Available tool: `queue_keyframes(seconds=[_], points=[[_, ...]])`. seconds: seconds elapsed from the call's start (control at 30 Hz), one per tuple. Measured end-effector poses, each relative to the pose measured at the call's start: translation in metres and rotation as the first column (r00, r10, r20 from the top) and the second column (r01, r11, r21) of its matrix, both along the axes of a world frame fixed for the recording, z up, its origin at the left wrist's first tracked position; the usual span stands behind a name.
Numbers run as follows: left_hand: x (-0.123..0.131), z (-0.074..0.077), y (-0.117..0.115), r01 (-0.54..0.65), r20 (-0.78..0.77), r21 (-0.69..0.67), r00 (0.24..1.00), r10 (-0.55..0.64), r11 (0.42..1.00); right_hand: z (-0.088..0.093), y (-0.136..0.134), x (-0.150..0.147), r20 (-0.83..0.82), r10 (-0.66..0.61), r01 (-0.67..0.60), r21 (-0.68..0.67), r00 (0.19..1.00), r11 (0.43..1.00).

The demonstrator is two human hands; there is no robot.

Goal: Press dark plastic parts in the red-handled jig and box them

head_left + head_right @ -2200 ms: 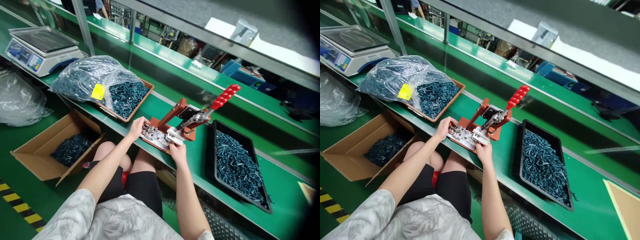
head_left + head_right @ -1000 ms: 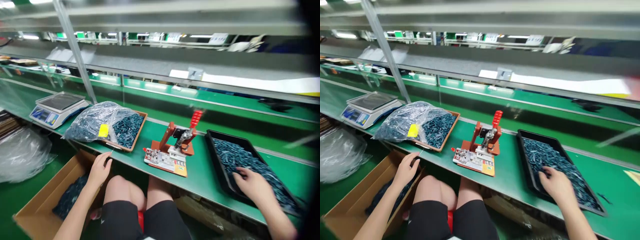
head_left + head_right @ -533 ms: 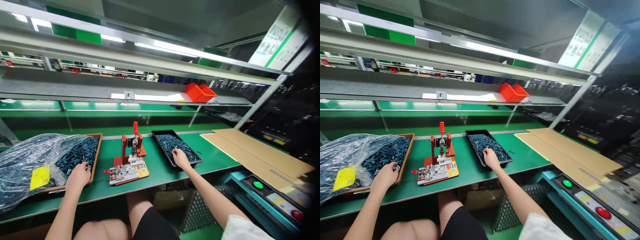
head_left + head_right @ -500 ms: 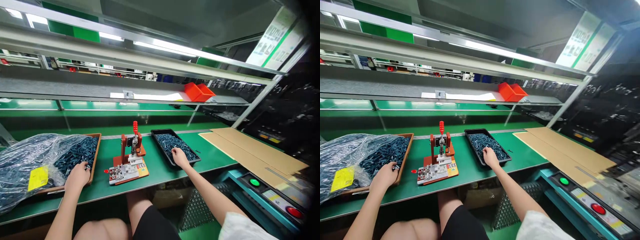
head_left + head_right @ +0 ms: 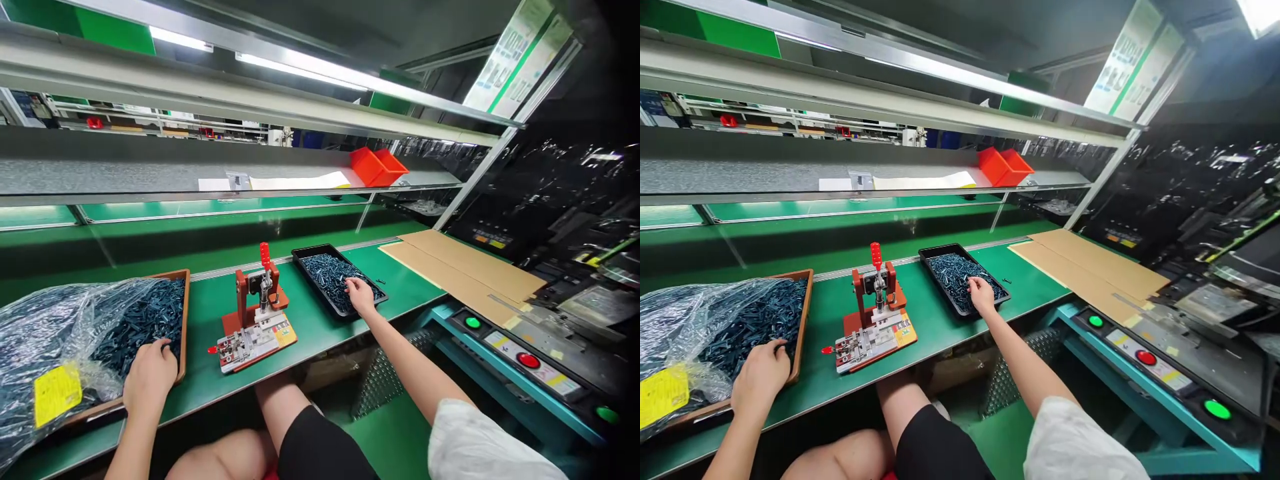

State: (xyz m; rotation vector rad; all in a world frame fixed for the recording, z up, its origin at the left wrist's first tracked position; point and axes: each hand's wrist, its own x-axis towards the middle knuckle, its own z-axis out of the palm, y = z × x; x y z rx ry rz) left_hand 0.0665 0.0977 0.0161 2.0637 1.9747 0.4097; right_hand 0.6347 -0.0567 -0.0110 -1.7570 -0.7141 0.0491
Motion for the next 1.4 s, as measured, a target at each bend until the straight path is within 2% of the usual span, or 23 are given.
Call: queue_keyframes(seconds=[0.3,0.47,0.53,0.63,0.7,0.73,0.8,0.87,0.93,1.03,1.13,1.2,1.27,1.4], points=[[-0.005,-0.001,0.000,-0.041,0.057,0.097,0.998,0.036,0.994,0.010,-0.005,-0.012,-0.128,0.090,-0.085,0.047,0.988,0.995],[-0.007,-0.007,0.000,-0.080,0.167,0.137,0.984,0.056,0.987,0.025,-0.007,-0.031,-0.050,0.150,-0.147,0.049,0.987,0.988],[-0.008,-0.008,-0.002,-0.062,0.207,0.194,0.978,0.021,0.979,0.027,-0.005,-0.048,0.031,0.215,-0.216,0.035,0.976,0.976],[-0.008,-0.004,-0.008,-0.060,0.278,0.339,0.960,-0.039,0.939,0.020,0.003,-0.087,0.105,0.428,-0.429,-0.011,0.898,0.903],[-0.002,0.001,-0.018,-0.138,0.354,0.420,0.935,-0.021,0.897,0.010,0.011,-0.117,0.076,0.566,-0.565,-0.030,0.821,0.824],[0.005,0.004,-0.025,-0.181,0.398,0.438,0.917,-0.009,0.881,0.005,0.016,-0.130,0.053,0.608,-0.607,-0.034,0.792,0.794],[0.023,0.009,-0.043,-0.202,0.459,0.431,0.888,-0.021,0.880,-0.007,0.026,-0.151,0.009,0.638,-0.638,-0.038,0.770,0.770],[0.047,0.012,-0.061,-0.089,0.456,0.403,0.883,-0.115,0.911,-0.020,0.033,-0.163,-0.051,0.629,-0.631,-0.020,0.776,0.776],[0.073,0.010,-0.075,0.109,0.404,0.376,0.874,-0.269,0.920,-0.033,0.037,-0.168,-0.104,0.628,-0.630,0.017,0.771,0.776],[0.109,0.002,-0.082,0.354,0.308,0.316,0.839,-0.449,0.880,-0.048,0.037,-0.170,-0.137,0.669,-0.666,0.074,0.730,0.742],[0.135,-0.007,-0.076,0.484,0.176,0.231,0.832,-0.526,0.844,-0.055,0.035,-0.170,-0.215,0.694,-0.680,0.148,0.687,0.718],[0.146,-0.009,-0.071,0.527,0.107,0.181,0.829,-0.549,0.831,-0.057,0.034,-0.170,-0.228,0.691,-0.676,0.152,0.686,0.721],[0.153,-0.009,-0.066,0.525,0.083,0.148,0.838,-0.540,0.838,-0.058,0.033,-0.169,-0.173,0.676,-0.669,0.107,0.716,0.736],[0.161,-0.003,-0.061,0.390,0.127,0.096,0.908,-0.400,0.916,-0.059,0.033,-0.170,-0.131,0.658,-0.651,0.099,0.741,0.753]])
